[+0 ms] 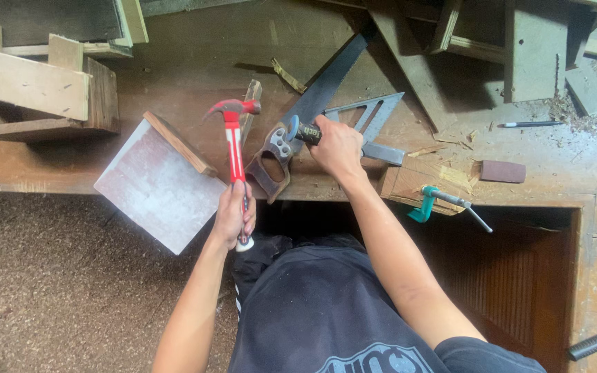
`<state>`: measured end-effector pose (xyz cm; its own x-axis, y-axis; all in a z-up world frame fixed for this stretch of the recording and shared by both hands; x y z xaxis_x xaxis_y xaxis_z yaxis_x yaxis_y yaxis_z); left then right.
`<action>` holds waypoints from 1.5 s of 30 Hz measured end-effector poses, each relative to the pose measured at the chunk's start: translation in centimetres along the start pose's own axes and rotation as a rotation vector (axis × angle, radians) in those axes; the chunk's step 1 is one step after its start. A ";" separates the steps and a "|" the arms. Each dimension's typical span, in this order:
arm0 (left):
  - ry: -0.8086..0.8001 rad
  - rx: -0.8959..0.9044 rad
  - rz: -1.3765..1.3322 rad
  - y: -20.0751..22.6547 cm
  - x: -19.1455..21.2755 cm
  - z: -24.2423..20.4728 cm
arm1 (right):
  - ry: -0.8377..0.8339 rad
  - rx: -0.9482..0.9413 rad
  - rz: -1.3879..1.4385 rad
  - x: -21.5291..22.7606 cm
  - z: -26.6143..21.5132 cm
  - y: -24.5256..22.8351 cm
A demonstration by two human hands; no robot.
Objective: The person uses a hammer to repeatedly strike the handle of a hand saw that is clamped to a workbench. The person adjusts the saw's position and continues striking the handle to secure it.
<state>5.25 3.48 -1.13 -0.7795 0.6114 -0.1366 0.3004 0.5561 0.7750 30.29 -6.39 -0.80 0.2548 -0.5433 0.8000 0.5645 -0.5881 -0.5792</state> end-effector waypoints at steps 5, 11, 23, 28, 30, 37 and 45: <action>-0.010 0.053 0.210 -0.3 0.3 -0.4 | 0.010 -0.022 0.039 0.3 -0.2 0.0; -0.002 0.019 0.099 0.1 0.1 -0.4 | -0.023 -0.030 0.012 0.1 -0.1 0.2; -0.032 0.024 0.154 0.1 -0.4 -0.8 | -0.003 0.038 0.017 0.1 -0.1 0.4; 0.073 -0.008 0.055 0.7 0.4 -1.2 | -0.004 -0.009 0.002 -0.3 -0.4 0.2; 0.099 -0.079 -0.083 1.2 -0.5 -0.8 | 0.008 0.003 0.002 0.0 0.0 0.3; 0.041 -0.027 0.128 0.9 0.2 -1.1 | 0.017 0.003 0.023 0.3 -0.1 -0.1; -0.046 0.044 0.291 0.5 0.5 -0.9 | 0.014 0.004 0.013 0.3 0.0 -0.2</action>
<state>4.49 3.55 -0.21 -0.6314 0.7732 0.0589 0.5319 0.3765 0.7586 30.28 -6.42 -0.48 0.2511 -0.5597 0.7897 0.5641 -0.5784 -0.5893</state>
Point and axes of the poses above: each hand's wrist, its own z-axis towards the middle knuckle, its own x-axis out of the back of the hand, y = z × x, the point moved 5 cm from there along z, towards the middle knuckle, and after that the axes turned 12 degrees about y, right-handed, at the moved point
